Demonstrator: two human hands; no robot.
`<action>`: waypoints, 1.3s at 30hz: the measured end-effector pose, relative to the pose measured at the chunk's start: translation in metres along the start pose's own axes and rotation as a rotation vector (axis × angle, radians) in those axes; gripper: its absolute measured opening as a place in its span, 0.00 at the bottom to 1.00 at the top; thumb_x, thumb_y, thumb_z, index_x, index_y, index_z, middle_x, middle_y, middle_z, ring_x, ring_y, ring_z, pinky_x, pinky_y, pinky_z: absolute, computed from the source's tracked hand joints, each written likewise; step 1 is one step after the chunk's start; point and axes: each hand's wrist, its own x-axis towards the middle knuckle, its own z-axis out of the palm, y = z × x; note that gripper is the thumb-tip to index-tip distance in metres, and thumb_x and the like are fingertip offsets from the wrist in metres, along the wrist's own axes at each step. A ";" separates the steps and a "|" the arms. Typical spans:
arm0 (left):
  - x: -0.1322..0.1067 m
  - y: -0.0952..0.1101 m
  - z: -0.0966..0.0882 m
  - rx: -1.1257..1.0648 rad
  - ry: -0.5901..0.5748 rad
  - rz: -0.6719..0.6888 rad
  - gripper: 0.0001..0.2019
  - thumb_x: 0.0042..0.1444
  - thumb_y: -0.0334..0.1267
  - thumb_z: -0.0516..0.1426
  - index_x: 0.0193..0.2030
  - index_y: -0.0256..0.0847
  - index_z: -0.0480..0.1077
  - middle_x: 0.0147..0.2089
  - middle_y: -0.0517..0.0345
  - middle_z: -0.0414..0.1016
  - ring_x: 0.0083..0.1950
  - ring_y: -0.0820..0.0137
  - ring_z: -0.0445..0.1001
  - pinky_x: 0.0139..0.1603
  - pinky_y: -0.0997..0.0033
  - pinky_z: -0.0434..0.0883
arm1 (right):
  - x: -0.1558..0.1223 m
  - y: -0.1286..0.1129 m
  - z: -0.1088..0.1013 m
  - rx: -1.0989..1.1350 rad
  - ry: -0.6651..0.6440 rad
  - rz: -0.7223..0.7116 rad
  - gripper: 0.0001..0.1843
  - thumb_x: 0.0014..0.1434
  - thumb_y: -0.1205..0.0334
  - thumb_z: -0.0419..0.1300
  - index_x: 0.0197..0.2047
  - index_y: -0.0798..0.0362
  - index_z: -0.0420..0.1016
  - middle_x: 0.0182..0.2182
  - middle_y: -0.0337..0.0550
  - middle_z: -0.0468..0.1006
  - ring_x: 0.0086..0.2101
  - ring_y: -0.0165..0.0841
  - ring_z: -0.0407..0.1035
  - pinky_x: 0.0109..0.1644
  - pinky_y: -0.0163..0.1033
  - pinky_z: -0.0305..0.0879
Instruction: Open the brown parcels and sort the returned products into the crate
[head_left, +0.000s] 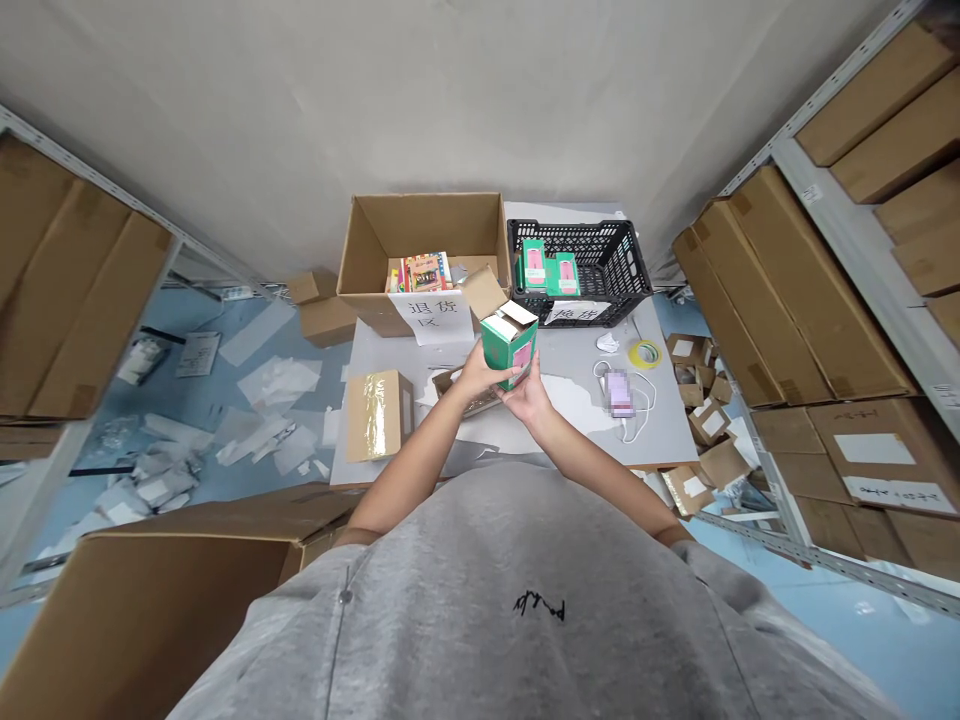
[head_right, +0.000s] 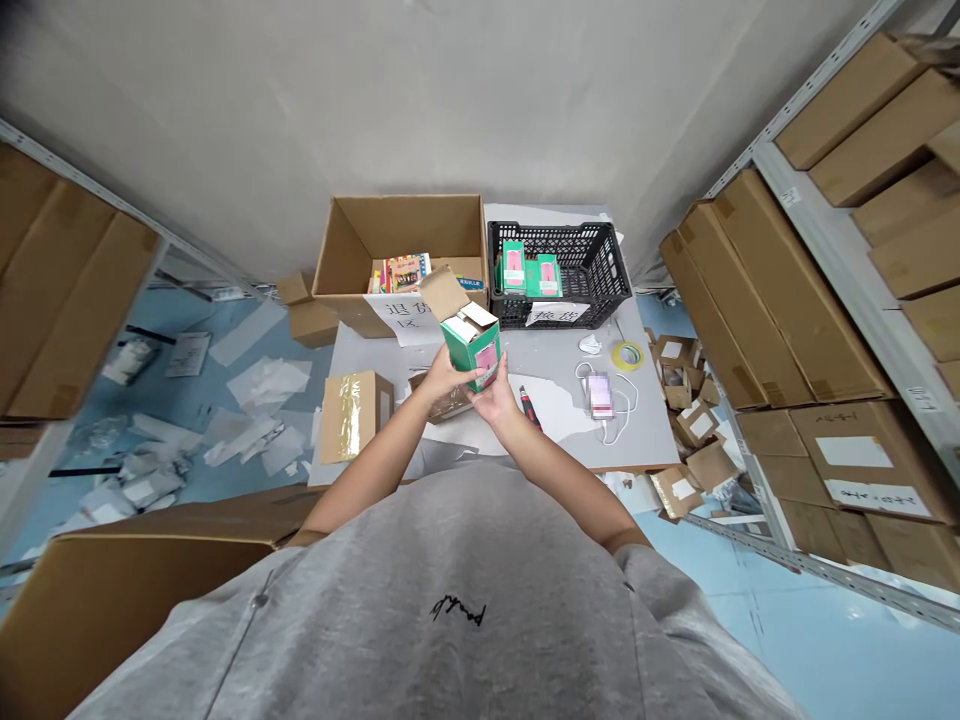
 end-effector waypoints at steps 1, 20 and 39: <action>0.003 0.007 0.001 0.005 -0.014 0.030 0.51 0.36 0.60 0.78 0.65 0.40 0.70 0.59 0.38 0.79 0.62 0.45 0.78 0.64 0.40 0.73 | 0.001 0.000 -0.001 -0.004 0.010 -0.011 0.25 0.76 0.39 0.47 0.59 0.42 0.77 0.49 0.39 0.86 0.51 0.37 0.80 0.54 0.48 0.81; 0.048 0.078 -0.014 0.218 0.069 0.267 0.20 0.67 0.58 0.60 0.57 0.52 0.82 0.62 0.54 0.80 0.68 0.56 0.74 0.75 0.46 0.63 | 0.010 0.002 -0.003 -0.114 0.202 -0.182 0.19 0.71 0.39 0.58 0.54 0.43 0.72 0.46 0.41 0.86 0.50 0.33 0.79 0.51 0.48 0.82; 0.027 0.057 -0.040 0.242 0.132 0.221 0.25 0.65 0.60 0.61 0.61 0.49 0.80 0.69 0.50 0.75 0.75 0.55 0.66 0.79 0.49 0.57 | 0.020 0.000 0.007 -0.394 0.282 -0.391 0.16 0.68 0.44 0.62 0.45 0.50 0.73 0.33 0.39 0.85 0.40 0.35 0.82 0.45 0.38 0.80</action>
